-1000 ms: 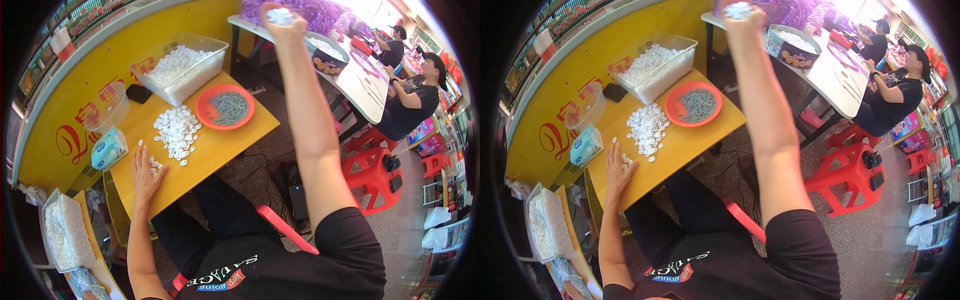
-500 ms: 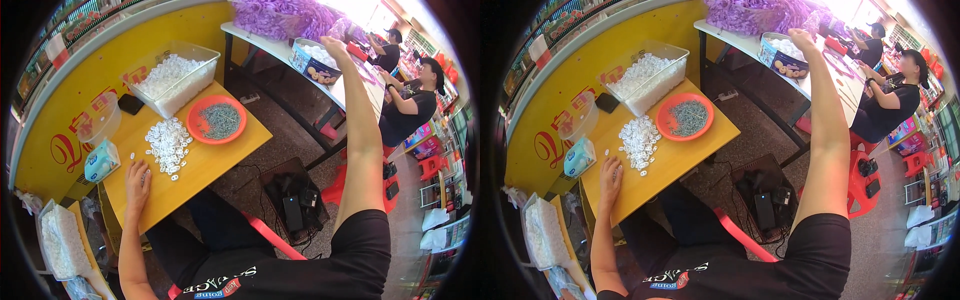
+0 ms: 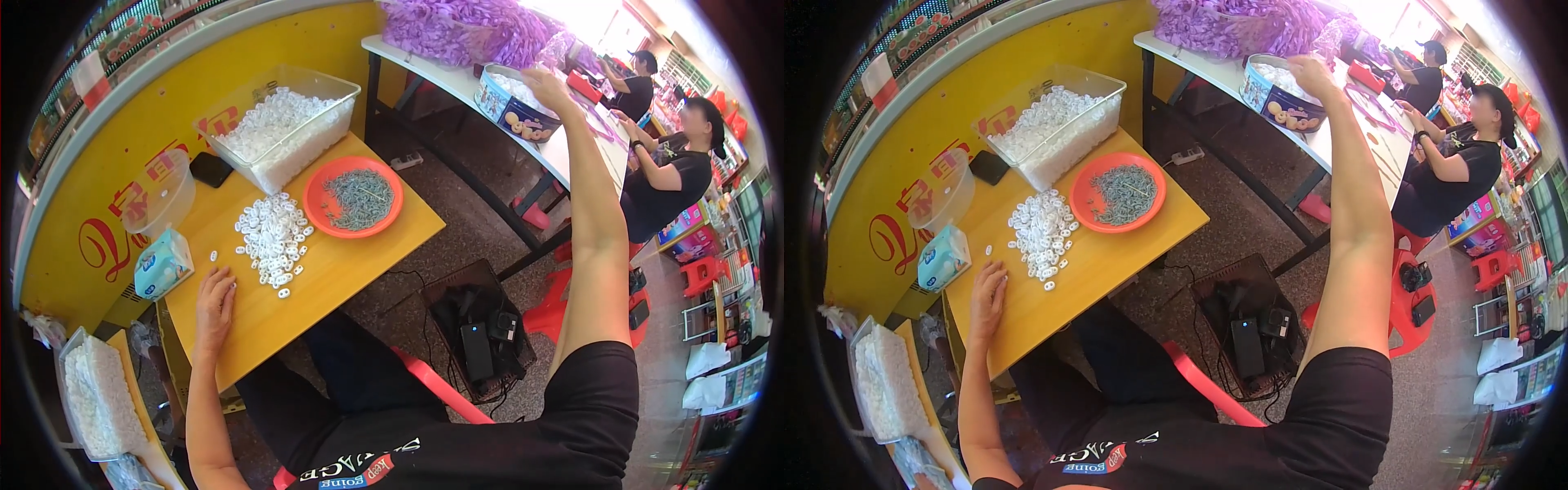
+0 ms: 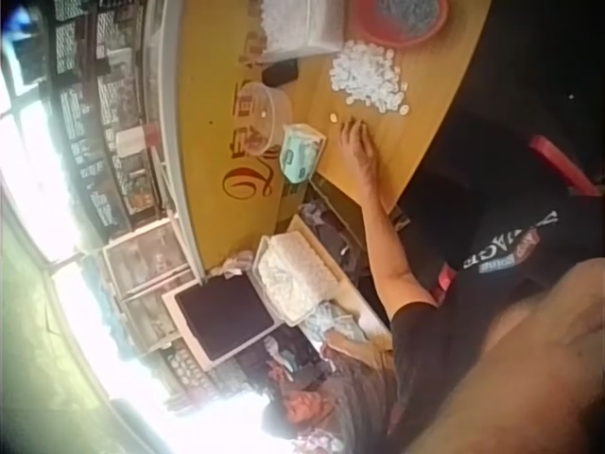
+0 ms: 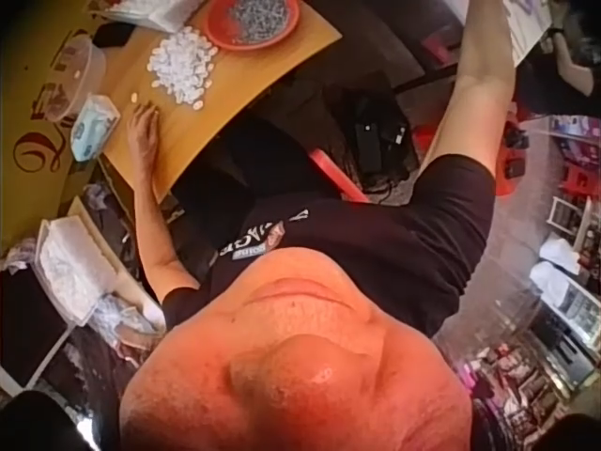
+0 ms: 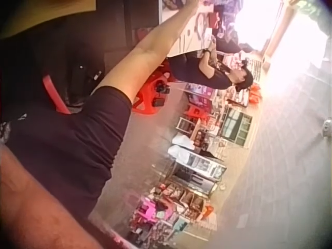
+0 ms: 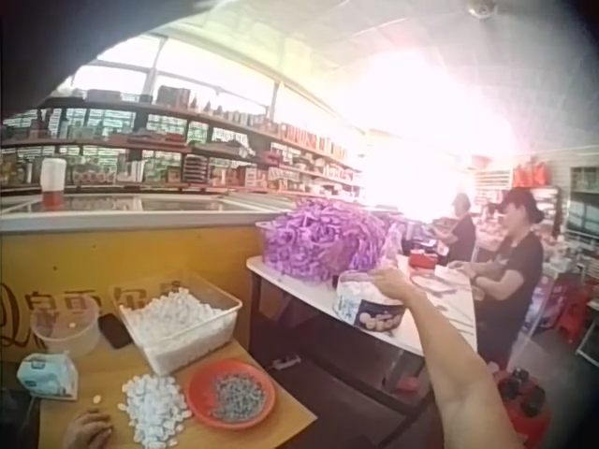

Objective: Assembling small plastic components by manually inserting metal pins into them.

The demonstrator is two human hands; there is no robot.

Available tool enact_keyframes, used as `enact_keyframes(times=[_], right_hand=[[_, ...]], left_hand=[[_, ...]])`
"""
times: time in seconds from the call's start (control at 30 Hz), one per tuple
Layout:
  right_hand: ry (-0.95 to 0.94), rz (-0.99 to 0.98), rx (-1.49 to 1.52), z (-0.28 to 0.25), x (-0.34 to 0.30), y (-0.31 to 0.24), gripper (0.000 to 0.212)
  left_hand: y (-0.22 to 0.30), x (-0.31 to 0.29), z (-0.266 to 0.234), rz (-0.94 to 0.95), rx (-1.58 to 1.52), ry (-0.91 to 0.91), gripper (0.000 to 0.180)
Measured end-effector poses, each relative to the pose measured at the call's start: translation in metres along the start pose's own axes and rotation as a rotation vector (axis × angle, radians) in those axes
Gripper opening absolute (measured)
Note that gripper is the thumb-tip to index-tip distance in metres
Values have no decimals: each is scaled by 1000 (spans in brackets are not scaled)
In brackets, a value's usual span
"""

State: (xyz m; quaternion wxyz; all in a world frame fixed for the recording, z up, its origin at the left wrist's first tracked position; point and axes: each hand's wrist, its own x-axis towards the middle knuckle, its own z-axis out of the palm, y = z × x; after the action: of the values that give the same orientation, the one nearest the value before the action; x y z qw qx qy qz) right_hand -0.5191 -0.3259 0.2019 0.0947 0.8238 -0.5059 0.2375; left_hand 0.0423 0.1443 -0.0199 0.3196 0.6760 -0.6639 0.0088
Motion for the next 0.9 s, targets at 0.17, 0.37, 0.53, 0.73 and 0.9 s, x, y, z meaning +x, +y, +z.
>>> enact_keyframes(times=[0.17,0.37,0.53,0.73,0.9], right_hand=[[479,-134,237,-8,-21,-105,24],[25,-777,568,6,-142,-268,16],[-327,-1044,673,59,-215,-363,16],[218,-836,565,53,-172,-319,22],[617,-257,41,7,-103,-174,47]], left_hand=[[-5,-10,-12,39,38,49,20],[17,0,-22,152,100,18,22],[-2,1,-14,167,97,18,18],[-2,0,-16,155,84,3,15],[-3,3,-15,84,108,-39,15]])
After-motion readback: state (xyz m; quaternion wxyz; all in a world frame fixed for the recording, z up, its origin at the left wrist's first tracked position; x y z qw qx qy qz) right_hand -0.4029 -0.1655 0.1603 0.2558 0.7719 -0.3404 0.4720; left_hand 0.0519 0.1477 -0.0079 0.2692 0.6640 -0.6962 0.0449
